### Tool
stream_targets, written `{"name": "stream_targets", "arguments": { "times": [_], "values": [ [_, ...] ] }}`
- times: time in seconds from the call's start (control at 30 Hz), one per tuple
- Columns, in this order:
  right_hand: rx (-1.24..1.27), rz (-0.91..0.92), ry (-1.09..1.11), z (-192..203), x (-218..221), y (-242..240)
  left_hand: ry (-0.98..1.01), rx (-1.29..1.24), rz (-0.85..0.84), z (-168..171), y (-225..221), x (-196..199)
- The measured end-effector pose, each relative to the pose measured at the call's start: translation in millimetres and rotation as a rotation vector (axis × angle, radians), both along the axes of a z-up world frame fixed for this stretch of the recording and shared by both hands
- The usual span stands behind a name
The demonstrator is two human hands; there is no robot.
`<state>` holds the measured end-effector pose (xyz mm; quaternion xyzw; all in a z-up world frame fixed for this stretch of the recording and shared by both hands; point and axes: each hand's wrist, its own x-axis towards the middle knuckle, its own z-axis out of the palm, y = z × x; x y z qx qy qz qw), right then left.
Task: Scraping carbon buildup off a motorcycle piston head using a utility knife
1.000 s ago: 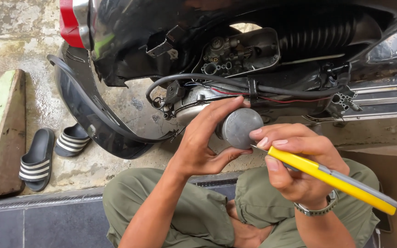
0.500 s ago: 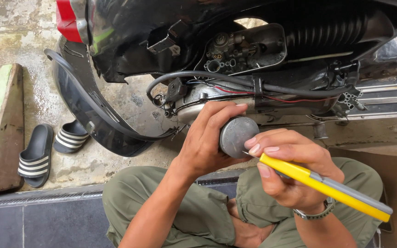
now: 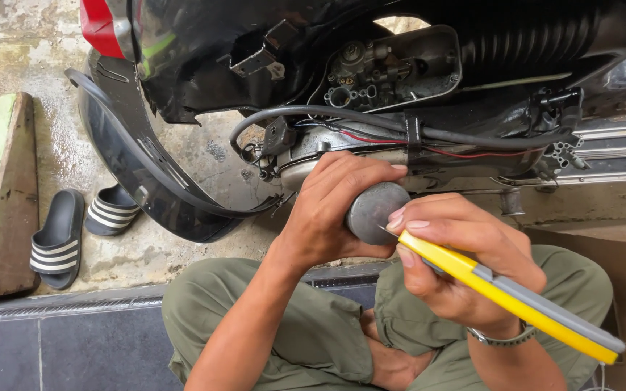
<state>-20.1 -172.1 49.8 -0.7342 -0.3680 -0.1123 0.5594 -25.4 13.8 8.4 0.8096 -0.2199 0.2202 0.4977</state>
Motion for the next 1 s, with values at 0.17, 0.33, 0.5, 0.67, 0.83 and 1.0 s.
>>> {"name": "stream_targets", "arguments": {
  "times": [0.17, 0.33, 0.5, 0.67, 0.83, 1.0],
  "values": [
    [0.049, -0.039, -0.001, 2, 4, 0, -0.032, 0.054, 0.026, 18, -1, 7],
    [0.063, -0.057, 0.010, -4, 13, 4, -0.053, 0.041, 0.077, 21, -7, 18],
    [0.066, -0.075, 0.065, -7, 15, -2, -0.093, 0.066, 0.059, 20, -9, 25],
    [0.063, -0.084, 0.038, -6, 16, 3, -0.103, 0.054, -0.003, 20, -4, 29],
    [0.042, -0.096, 0.023, -6, 15, 7, -0.136, 0.063, -0.001, 18, -2, 32],
    [0.008, -0.087, -0.028, -6, 15, 9, -0.149, 0.041, -0.032, 15, 1, 32]
  ]
}}
